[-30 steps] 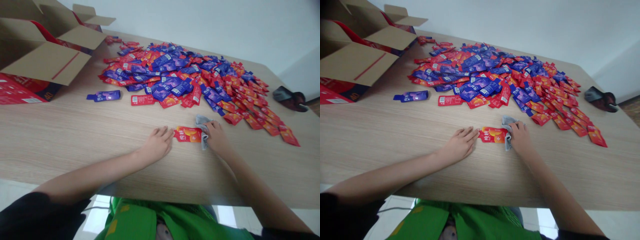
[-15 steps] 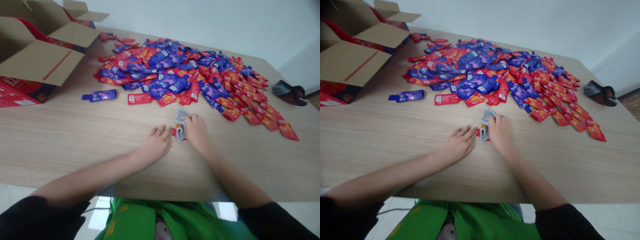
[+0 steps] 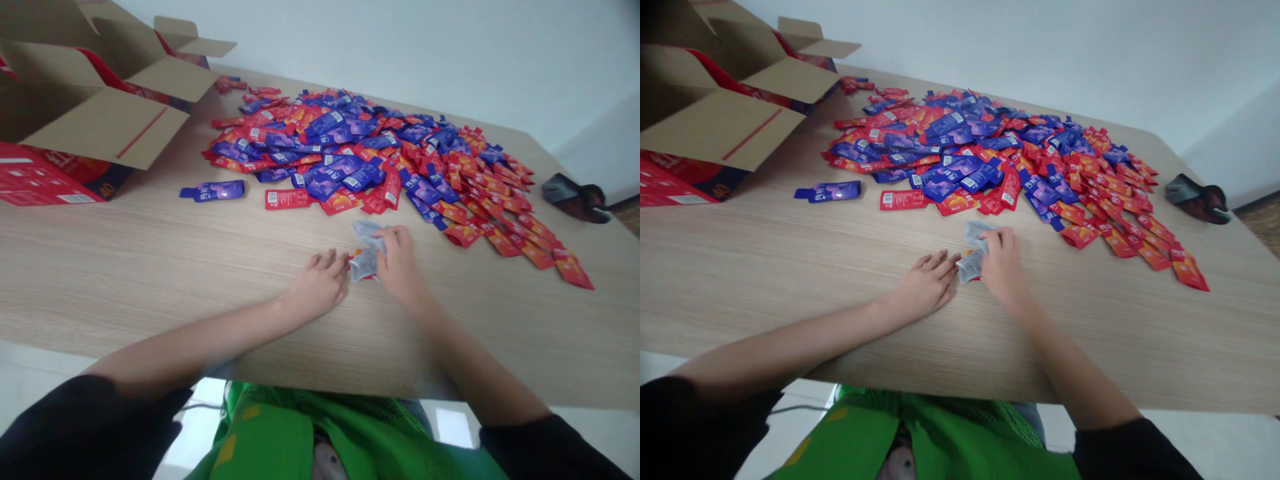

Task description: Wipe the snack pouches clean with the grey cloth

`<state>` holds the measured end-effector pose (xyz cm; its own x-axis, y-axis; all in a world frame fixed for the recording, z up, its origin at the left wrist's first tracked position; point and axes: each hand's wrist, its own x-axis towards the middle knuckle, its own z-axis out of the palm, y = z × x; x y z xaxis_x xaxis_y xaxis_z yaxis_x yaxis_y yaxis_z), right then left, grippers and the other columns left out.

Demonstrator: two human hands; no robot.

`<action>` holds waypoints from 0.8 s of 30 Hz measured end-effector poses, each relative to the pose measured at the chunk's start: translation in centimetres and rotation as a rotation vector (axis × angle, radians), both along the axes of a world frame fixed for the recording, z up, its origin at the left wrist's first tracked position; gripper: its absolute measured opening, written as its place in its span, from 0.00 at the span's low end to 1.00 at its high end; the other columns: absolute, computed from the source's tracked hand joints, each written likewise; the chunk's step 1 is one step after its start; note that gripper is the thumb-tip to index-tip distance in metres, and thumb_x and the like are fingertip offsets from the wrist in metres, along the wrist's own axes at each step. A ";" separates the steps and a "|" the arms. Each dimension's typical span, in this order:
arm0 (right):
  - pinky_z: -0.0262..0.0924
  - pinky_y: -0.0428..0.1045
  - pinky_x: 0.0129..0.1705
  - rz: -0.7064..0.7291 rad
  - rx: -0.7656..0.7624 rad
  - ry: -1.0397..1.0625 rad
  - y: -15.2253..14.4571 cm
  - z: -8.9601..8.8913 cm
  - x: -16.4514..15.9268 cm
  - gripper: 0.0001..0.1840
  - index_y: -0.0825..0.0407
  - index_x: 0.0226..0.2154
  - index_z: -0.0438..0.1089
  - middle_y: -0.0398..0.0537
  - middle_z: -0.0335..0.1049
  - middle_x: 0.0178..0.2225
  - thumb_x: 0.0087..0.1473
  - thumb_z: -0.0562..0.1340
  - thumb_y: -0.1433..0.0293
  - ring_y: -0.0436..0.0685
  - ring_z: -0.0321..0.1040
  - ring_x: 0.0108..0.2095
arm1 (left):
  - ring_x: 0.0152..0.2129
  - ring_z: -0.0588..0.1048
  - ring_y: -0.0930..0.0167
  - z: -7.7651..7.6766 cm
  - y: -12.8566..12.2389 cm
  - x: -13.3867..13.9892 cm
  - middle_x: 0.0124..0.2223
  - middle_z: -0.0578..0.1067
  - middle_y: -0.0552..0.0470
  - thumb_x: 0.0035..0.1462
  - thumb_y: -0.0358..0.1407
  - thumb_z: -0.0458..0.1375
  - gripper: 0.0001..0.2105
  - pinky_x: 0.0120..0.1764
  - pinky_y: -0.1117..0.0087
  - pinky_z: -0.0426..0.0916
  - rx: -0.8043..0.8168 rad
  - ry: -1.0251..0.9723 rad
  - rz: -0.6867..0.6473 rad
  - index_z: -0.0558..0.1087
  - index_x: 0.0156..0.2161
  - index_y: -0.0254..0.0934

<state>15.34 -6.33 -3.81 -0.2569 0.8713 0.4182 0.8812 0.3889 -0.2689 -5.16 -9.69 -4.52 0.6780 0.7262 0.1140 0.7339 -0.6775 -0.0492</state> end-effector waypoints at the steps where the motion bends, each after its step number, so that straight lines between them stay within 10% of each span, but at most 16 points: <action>1: 0.59 0.56 0.49 0.041 -0.025 -0.052 -0.1 -0.2 -1.1 0.17 0.51 0.47 0.66 0.56 0.62 0.46 0.56 0.52 0.78 0.62 0.60 0.47 | 0.59 0.64 0.55 0.0 0.0 0.0 0.63 0.66 0.42 0.65 0.37 0.47 0.19 0.54 0.56 0.63 -0.002 0.000 0.000 0.73 0.54 0.30; 5: 0.57 0.57 0.49 0.033 -0.099 -0.206 -0.3 -1.6 -0.9 0.17 0.51 0.46 0.69 0.57 0.64 0.45 0.55 0.55 0.77 0.64 0.59 0.46 | 0.59 0.65 0.54 -0.1 -0.1 0.0 0.62 0.67 0.41 0.64 0.34 0.48 0.19 0.54 0.56 0.64 -0.012 0.008 -0.002 0.72 0.55 0.29; 11: 0.59 0.58 0.47 -0.165 -0.127 -0.142 0.1 -2.6 7.9 0.13 0.53 0.41 0.70 0.57 0.64 0.41 0.54 0.54 0.75 0.63 0.62 0.43 | 0.55 0.67 0.54 1.0 0.6 0.4 0.58 0.70 0.39 0.63 0.33 0.49 0.16 0.50 0.57 0.66 -0.050 -0.013 -0.024 0.74 0.50 0.28; 15: 0.61 0.59 0.46 -0.216 -0.008 0.096 -0.1 -0.4 10.1 0.11 0.52 0.41 0.67 0.56 0.65 0.40 0.55 0.55 0.70 0.63 0.65 0.43 | 0.41 0.74 0.63 2.8 2.5 1.4 0.43 0.75 0.45 0.65 0.38 0.46 0.16 0.44 0.60 0.68 -0.164 -0.098 0.074 0.75 0.42 0.34; 24: 0.60 0.55 0.36 -0.417 0.152 0.326 -1.4 5.8 9.2 0.08 0.49 0.36 0.67 0.47 0.69 0.31 0.53 0.58 0.66 0.58 0.66 0.32 | 0.49 0.69 0.59 1.4 6.0 4.0 0.50 0.72 0.42 0.55 0.49 0.61 0.22 0.47 0.60 0.67 -0.286 -0.152 0.143 0.69 0.47 0.35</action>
<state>24.52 -7.73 1.95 0.2610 0.7950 0.5475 0.8493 0.0804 -0.5217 -1.12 -3.68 -3.13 0.5584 0.8294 -0.0157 0.8064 -0.5382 0.2450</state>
